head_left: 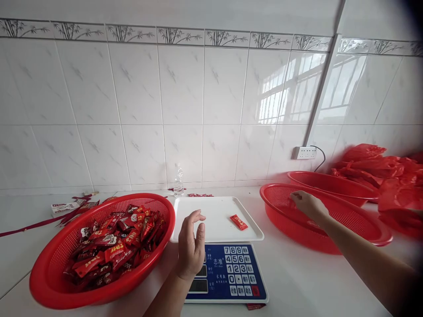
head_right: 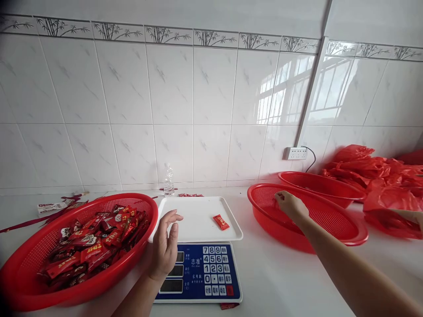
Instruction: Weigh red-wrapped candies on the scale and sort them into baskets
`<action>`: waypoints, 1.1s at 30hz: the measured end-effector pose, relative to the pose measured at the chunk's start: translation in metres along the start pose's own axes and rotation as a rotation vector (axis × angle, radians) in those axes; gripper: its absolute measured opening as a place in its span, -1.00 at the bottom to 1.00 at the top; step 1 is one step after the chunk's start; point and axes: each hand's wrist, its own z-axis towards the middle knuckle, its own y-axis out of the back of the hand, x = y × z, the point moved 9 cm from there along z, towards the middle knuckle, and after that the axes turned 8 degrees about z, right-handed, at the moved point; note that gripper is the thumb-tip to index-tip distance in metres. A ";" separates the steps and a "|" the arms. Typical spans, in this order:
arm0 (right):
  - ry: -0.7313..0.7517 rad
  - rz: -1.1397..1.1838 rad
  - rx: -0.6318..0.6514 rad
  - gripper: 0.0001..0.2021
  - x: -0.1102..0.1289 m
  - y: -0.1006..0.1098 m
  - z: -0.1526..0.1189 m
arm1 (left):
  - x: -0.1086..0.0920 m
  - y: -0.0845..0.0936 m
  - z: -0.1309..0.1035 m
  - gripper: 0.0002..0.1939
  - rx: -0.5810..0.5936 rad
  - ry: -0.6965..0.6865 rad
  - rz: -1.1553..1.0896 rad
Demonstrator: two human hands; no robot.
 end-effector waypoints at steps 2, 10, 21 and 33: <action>0.028 -0.048 0.064 -0.69 0.003 -0.007 0.001 | -0.001 0.001 0.000 -0.72 -0.004 -0.001 0.003; 0.433 -0.055 0.324 -0.61 0.115 -0.071 -0.051 | -0.003 0.002 0.000 -0.71 -0.006 -0.021 0.027; 0.717 -0.023 0.579 -0.65 0.180 -0.126 -0.133 | -0.019 -0.001 0.005 -0.78 -0.002 -0.199 0.317; 0.567 -0.103 0.230 -0.69 0.127 -0.058 -0.052 | -0.020 -0.002 0.004 -0.79 0.022 -0.182 0.281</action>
